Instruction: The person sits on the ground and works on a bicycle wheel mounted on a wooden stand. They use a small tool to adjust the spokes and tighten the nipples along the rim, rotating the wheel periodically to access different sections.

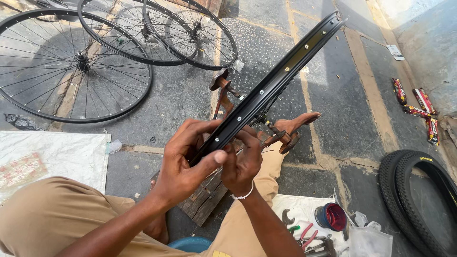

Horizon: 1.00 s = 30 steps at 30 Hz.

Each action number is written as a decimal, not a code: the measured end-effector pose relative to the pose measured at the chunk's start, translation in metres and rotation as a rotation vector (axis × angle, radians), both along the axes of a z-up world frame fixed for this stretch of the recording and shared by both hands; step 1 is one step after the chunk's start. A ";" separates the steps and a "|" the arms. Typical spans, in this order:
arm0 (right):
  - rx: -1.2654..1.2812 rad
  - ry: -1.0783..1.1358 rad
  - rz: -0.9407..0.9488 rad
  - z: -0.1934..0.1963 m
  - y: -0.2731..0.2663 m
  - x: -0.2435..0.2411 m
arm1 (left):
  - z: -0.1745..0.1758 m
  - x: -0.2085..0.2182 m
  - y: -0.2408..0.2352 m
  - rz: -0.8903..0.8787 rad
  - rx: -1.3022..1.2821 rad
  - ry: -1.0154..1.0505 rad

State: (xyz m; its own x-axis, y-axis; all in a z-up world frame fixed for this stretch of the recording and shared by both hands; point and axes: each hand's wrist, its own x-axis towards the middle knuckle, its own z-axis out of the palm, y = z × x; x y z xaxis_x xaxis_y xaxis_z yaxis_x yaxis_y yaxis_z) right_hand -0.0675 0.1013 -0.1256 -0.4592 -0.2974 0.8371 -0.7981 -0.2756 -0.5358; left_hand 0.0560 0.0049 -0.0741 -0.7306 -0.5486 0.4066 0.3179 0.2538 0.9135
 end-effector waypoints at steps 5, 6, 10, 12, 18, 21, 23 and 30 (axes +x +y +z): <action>-0.235 -0.182 -0.006 -0.008 -0.001 0.008 | 0.006 0.003 -0.004 0.278 -0.460 0.157; -0.230 -0.224 -0.023 -0.010 0.001 0.008 | 0.006 0.005 -0.004 0.246 -0.438 0.162; -0.058 -0.372 0.063 -0.009 0.006 -0.004 | 0.006 -0.001 -0.001 0.120 -0.267 0.133; 0.002 -0.380 0.296 0.000 0.008 -0.009 | 0.005 -0.002 0.000 0.099 -0.178 0.099; 0.283 -0.577 0.786 0.037 0.022 -0.032 | -0.005 0.000 0.001 0.044 -0.090 0.148; 0.443 -0.491 0.741 0.052 0.026 -0.040 | -0.007 -0.002 0.000 0.031 -0.070 0.157; 0.464 -0.345 0.632 0.055 0.023 -0.037 | -0.008 -0.002 0.000 0.050 -0.072 0.155; 0.368 -0.113 0.300 0.044 0.016 -0.019 | -0.008 -0.003 -0.001 0.011 -0.008 0.129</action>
State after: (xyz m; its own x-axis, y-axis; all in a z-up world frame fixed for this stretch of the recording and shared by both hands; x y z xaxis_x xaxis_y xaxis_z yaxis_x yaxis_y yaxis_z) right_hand -0.0862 0.1176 -0.0817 -0.3903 -0.6973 0.6013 -0.6436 -0.2603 -0.7197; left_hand 0.0526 0.0040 -0.0819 -0.6660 -0.5529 0.5008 0.4295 0.2647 0.8634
